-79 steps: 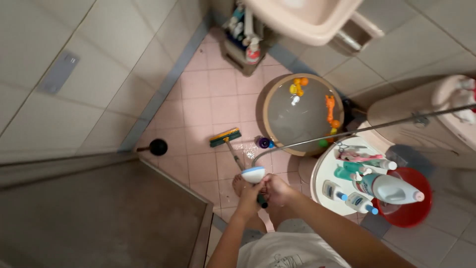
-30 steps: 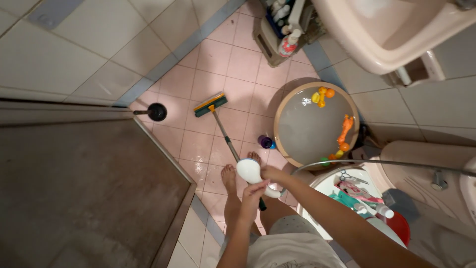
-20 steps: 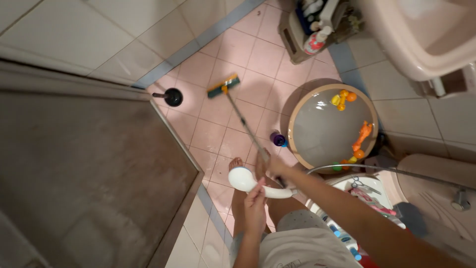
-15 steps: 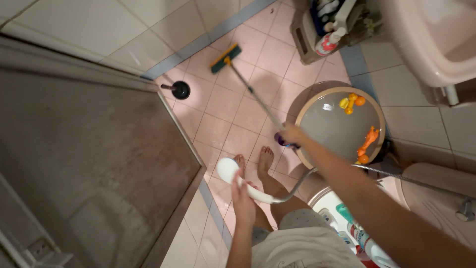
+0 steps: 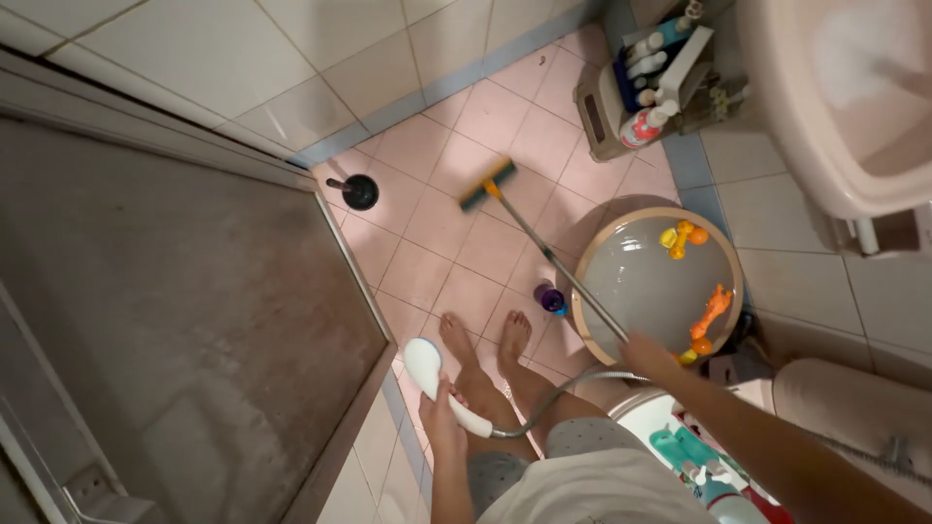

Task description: Scrubbing a bathroom floor with bleach and a brush, then rinsing it with a handheld shower head.

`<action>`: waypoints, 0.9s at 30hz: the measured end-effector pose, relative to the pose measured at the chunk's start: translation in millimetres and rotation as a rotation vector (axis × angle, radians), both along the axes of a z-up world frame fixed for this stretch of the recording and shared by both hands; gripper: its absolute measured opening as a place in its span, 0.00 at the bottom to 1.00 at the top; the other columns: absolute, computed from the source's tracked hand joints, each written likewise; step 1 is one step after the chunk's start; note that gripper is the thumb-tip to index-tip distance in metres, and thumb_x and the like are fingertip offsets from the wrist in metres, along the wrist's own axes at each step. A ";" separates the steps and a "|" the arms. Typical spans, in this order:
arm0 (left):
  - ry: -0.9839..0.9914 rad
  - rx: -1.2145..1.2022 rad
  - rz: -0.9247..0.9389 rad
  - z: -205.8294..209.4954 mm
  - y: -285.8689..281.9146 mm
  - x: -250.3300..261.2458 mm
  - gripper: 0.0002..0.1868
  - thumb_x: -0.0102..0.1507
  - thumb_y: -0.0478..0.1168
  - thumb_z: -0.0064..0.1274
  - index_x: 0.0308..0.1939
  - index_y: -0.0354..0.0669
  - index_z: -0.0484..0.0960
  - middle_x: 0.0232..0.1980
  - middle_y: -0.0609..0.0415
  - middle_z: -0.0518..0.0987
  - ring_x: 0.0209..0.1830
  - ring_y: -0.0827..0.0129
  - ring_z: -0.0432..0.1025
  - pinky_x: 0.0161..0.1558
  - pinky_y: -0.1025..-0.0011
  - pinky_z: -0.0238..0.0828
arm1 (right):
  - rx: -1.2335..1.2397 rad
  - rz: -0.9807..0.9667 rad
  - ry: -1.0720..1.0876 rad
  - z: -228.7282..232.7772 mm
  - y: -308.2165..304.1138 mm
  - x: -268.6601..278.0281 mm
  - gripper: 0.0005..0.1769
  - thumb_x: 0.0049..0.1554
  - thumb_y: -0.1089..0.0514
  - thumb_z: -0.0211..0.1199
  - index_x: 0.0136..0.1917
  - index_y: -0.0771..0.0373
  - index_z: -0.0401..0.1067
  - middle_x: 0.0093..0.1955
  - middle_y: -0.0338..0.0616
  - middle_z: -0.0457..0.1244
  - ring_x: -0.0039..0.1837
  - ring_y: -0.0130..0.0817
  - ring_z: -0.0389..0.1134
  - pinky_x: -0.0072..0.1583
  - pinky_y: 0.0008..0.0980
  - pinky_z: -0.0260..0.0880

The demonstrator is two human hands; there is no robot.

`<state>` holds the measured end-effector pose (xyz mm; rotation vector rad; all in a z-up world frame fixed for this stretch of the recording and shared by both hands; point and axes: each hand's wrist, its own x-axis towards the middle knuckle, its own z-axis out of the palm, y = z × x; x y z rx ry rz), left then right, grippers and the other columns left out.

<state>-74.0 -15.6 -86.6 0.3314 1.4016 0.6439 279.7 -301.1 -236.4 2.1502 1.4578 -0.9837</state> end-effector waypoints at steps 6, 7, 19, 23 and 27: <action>0.022 0.002 -0.099 31.2 23.2 19.6 0.11 0.63 0.39 0.58 0.44 0.39 0.77 0.26 0.57 0.70 0.21 0.73 0.65 0.25 0.73 0.62 | -0.299 -0.932 0.299 43.3 157.4 15.5 0.17 0.65 0.51 0.49 0.49 0.67 0.72 0.54 0.68 0.69 0.52 0.64 0.74 0.51 0.58 0.75; 0.010 0.009 -0.105 27.8 29.0 21.5 0.11 0.63 0.39 0.58 0.44 0.39 0.77 0.26 0.57 0.70 0.21 0.73 0.65 0.25 0.73 0.62 | -0.287 -0.938 0.292 45.6 122.6 -0.7 0.17 0.65 0.51 0.49 0.49 0.67 0.72 0.54 0.68 0.69 0.52 0.64 0.74 0.51 0.58 0.75; 0.089 0.171 -0.368 46.9 117.2 21.9 0.15 0.57 0.37 0.64 0.45 0.36 0.80 0.34 0.56 0.80 0.28 0.73 0.70 0.30 0.72 0.68 | -0.167 -0.637 0.171 38.3 233.2 -8.0 0.21 0.60 0.47 0.60 0.51 0.70 0.76 0.48 0.63 0.69 0.50 0.57 0.73 0.53 0.50 0.72; 0.091 0.384 -0.486 40.1 140.6 12.7 0.16 0.60 0.37 0.64 0.49 0.33 0.80 0.41 0.56 0.81 0.40 0.72 0.74 0.43 0.73 0.72 | -0.046 -0.591 0.156 -2.9 212.0 -37.2 0.21 0.62 0.46 0.54 0.53 0.64 0.75 0.51 0.63 0.70 0.52 0.59 0.73 0.53 0.53 0.73; -0.138 0.258 -0.290 25.2 154.8 9.5 0.22 0.62 0.34 0.58 0.60 0.37 0.73 0.50 0.55 0.76 0.49 0.74 0.71 0.54 0.74 0.67 | -0.057 -0.657 0.122 4.8 207.0 -42.5 0.22 0.62 0.44 0.54 0.54 0.62 0.76 0.54 0.60 0.70 0.56 0.58 0.72 0.57 0.53 0.72</action>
